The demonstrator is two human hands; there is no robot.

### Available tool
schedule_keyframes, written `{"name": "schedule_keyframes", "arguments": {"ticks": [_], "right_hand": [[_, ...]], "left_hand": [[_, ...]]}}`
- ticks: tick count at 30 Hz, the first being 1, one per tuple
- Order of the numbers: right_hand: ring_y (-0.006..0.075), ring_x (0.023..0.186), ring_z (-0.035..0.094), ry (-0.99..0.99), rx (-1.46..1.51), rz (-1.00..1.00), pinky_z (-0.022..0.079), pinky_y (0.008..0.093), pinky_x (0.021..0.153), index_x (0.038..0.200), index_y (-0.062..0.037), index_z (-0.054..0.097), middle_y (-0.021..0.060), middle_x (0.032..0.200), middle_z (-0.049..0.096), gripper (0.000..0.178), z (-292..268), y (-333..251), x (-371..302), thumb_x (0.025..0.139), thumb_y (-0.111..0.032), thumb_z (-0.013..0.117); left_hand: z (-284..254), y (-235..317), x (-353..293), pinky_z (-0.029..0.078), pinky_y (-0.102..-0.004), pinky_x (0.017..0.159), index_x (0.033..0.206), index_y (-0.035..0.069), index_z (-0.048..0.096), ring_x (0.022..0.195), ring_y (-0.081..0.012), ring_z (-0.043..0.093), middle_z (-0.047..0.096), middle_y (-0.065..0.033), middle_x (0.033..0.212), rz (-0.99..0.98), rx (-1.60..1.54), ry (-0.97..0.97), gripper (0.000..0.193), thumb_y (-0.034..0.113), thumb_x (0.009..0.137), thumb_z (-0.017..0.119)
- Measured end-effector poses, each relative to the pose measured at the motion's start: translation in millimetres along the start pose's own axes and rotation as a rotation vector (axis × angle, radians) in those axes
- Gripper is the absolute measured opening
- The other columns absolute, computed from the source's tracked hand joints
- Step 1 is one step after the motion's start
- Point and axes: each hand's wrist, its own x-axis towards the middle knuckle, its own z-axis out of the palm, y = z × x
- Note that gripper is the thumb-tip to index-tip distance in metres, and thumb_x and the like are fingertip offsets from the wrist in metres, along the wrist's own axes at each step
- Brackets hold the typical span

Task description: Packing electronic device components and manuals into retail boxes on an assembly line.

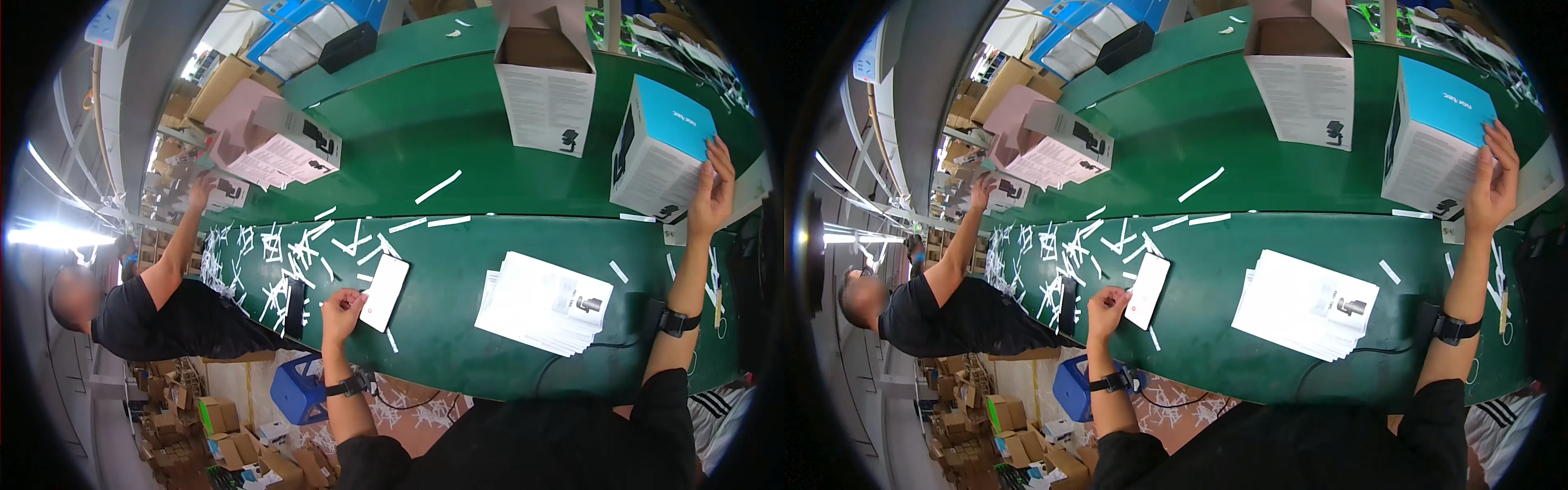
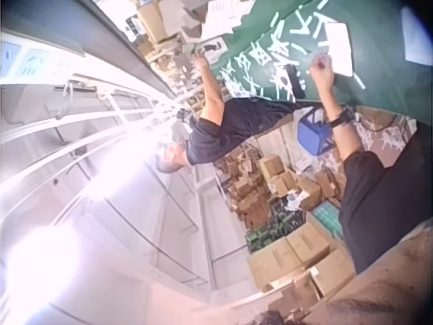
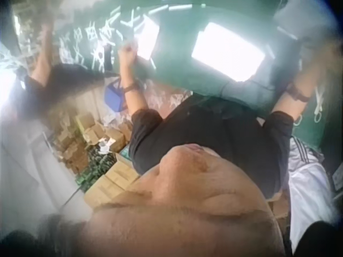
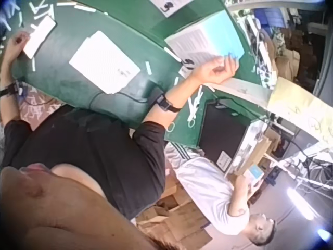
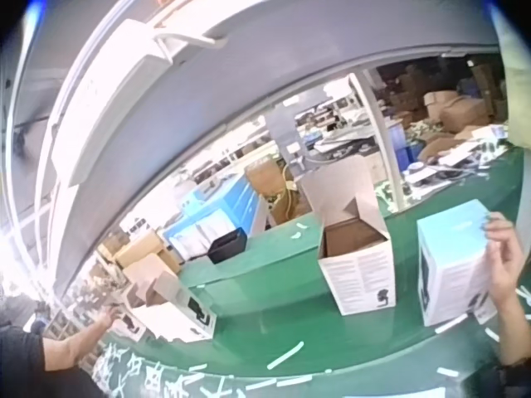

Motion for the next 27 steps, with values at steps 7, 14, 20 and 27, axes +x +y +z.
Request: {"name": "schedule_keyframes", "arguments": {"ticks": [7,14,20,27], "right_hand": [[0.0362,0.137,0.05,-0.01,-0.016,-0.008,0.034,0.0473,0.118,0.117,0.0001,0.063,0.0168,0.13,0.064,0.016,2,2,-2,0.103,-0.006,0.057],[0.0358,0.135,0.051,-0.006,-0.032,-0.009,0.036,0.0463,0.116,0.115,0.0007,0.063,0.0168,0.128,0.065,0.015,-3,1,-1,0.101,-0.003,0.058],[0.0355,0.134,0.053,0.02,-0.049,-0.006,0.037,0.0454,0.115,0.114,0.0027,0.063,0.0169,0.127,0.066,0.015,16,4,-11,0.103,-0.004,0.055],[0.0307,0.116,0.065,0.314,0.02,0.075,0.049,0.039,0.103,0.094,0.0047,0.059,0.0208,0.112,0.07,0.013,52,48,14,0.102,0.002,0.049]], "left_hand": [[-12,12,-5,0.051,-0.0335,0.066,0.094,-0.001,0.074,0.071,-0.0181,0.065,0.07,-0.0138,0.077,-0.01,0.108,0.076,0.035,0.034,0.096,0.068],[-31,37,-18,0.052,-0.0324,0.065,0.114,0.004,0.071,0.08,-0.0206,0.07,0.073,-0.013,0.095,0.17,0.178,-0.09,0.031,0.016,0.087,0.077],[-33,76,-20,0.052,-0.031,0.062,0.113,0.004,0.07,0.079,-0.0192,0.069,0.071,-0.0113,0.093,0.186,0.168,0.098,0.027,0.014,0.088,0.076],[-18,167,-22,0.052,-0.0331,0.061,0.106,0.004,0.07,0.076,-0.0235,0.068,0.069,-0.012,0.089,0.512,0.116,0.244,0.018,0.01,0.089,0.074]]}}
